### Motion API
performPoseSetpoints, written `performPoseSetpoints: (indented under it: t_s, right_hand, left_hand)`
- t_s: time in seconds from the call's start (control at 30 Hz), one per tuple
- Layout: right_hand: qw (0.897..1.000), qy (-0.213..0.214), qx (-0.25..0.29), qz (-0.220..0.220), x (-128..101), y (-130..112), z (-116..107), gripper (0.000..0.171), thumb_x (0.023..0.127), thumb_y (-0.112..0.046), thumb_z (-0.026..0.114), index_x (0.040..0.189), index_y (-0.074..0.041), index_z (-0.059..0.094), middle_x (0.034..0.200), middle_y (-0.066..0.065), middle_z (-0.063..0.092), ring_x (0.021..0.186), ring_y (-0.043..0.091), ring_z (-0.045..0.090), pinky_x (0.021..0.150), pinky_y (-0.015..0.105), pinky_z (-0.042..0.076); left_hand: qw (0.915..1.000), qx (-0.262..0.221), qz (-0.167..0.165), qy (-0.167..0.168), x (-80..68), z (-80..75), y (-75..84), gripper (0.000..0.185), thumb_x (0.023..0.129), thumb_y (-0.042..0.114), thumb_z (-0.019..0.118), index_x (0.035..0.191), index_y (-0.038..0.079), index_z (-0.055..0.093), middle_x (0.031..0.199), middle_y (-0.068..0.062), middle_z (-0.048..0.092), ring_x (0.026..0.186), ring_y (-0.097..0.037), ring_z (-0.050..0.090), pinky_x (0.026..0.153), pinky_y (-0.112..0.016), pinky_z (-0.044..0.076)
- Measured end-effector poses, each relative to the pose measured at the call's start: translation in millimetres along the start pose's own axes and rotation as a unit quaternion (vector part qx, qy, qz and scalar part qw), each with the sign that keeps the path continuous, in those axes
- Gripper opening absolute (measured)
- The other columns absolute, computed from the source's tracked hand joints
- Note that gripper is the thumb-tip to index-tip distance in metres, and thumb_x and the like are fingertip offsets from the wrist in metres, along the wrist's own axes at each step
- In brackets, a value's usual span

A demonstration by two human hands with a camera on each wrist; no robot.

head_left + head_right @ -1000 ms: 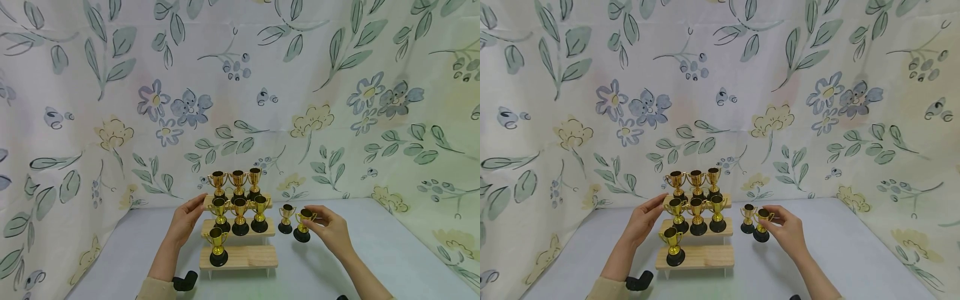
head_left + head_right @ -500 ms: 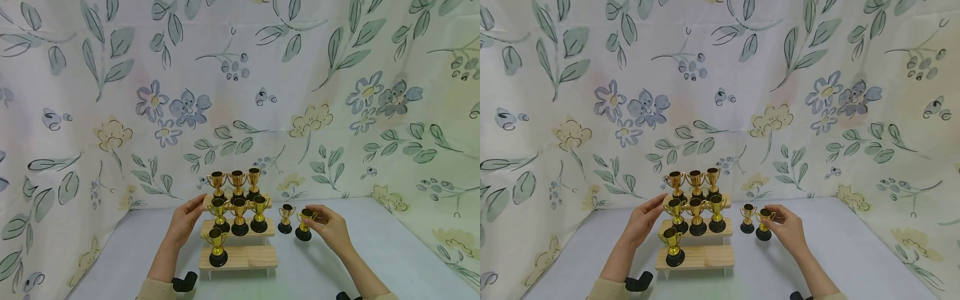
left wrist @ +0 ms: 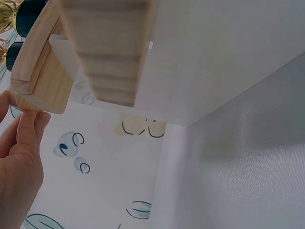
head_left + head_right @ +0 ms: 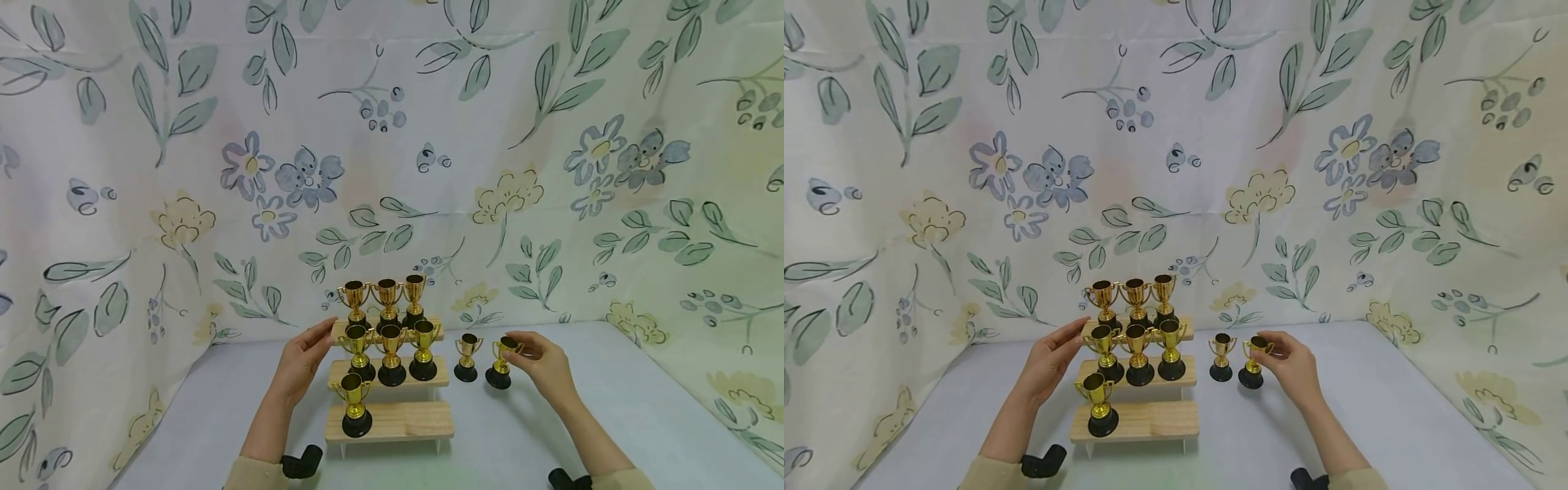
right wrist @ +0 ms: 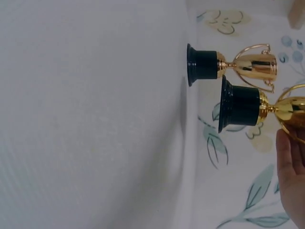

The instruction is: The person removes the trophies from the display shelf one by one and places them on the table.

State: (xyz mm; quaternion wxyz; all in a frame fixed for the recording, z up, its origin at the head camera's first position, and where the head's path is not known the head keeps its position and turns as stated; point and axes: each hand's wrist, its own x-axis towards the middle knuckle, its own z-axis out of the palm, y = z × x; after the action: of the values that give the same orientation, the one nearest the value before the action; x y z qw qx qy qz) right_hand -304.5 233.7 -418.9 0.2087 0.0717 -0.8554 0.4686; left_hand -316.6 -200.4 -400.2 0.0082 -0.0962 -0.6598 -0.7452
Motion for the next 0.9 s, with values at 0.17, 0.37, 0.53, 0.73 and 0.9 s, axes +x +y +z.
performPoseSetpoints:
  t_s: [0.17,0.37,0.53,0.73,0.9]
  right_hand:
    - [1.0,-0.004,0.004,0.012,3.6,1.9,-1.2,0.04,0.087,-0.028,0.076,0.122,-0.009,0.068,0.114,0.013,0.071,0.087,-0.015,0.059,0.08,0.006,0.052]
    - [0.999,-0.014,0.013,0.029,6.3,1.8,-1.0,0.044,0.087,-0.028,0.077,0.124,-0.008,0.066,0.119,0.014,0.071,0.091,-0.013,0.058,0.081,0.006,0.052]
    - [0.999,-0.018,0.012,0.03,8.7,6.2,1.7,0.045,0.086,-0.027,0.077,0.126,-0.008,0.066,0.12,0.014,0.07,0.092,-0.012,0.058,0.081,0.006,0.052]
    - [0.999,-0.019,0.009,0.041,12.2,9.7,4.4,0.044,0.087,-0.028,0.077,0.126,-0.009,0.066,0.121,0.015,0.07,0.091,-0.015,0.056,0.082,0.006,0.051]
    - [0.999,-0.022,0.017,0.044,14.9,11.6,7.1,0.043,0.087,-0.025,0.076,0.125,-0.007,0.067,0.119,0.016,0.071,0.09,-0.014,0.057,0.082,0.007,0.052]
  left_hand:
    - [1.0,0.003,0.004,-0.001,0.6,-0.5,-0.5,0.053,0.1,0.007,0.054,0.151,0.003,0.038,0.159,-0.006,0.036,0.148,-0.017,0.031,0.104,-0.006,0.044]
    - [1.0,0.008,0.001,0.002,1.1,-0.9,-0.8,0.053,0.1,0.008,0.055,0.151,0.004,0.039,0.159,-0.006,0.037,0.146,-0.014,0.036,0.105,-0.007,0.044]
    - [1.0,0.005,-0.004,0.004,0.4,-0.5,-0.5,0.053,0.1,0.008,0.055,0.15,0.004,0.04,0.158,-0.006,0.037,0.146,-0.015,0.035,0.105,-0.007,0.044]
    - [1.0,0.002,-0.003,0.001,-0.2,-0.1,0.1,0.053,0.1,0.006,0.054,0.151,0.004,0.039,0.159,-0.007,0.037,0.148,-0.018,0.032,0.105,-0.007,0.044]
    - [1.0,0.002,-0.004,0.0,0.3,0.0,0.0,0.053,0.1,0.006,0.054,0.151,0.004,0.039,0.159,-0.006,0.036,0.148,-0.018,0.032,0.105,-0.007,0.044]
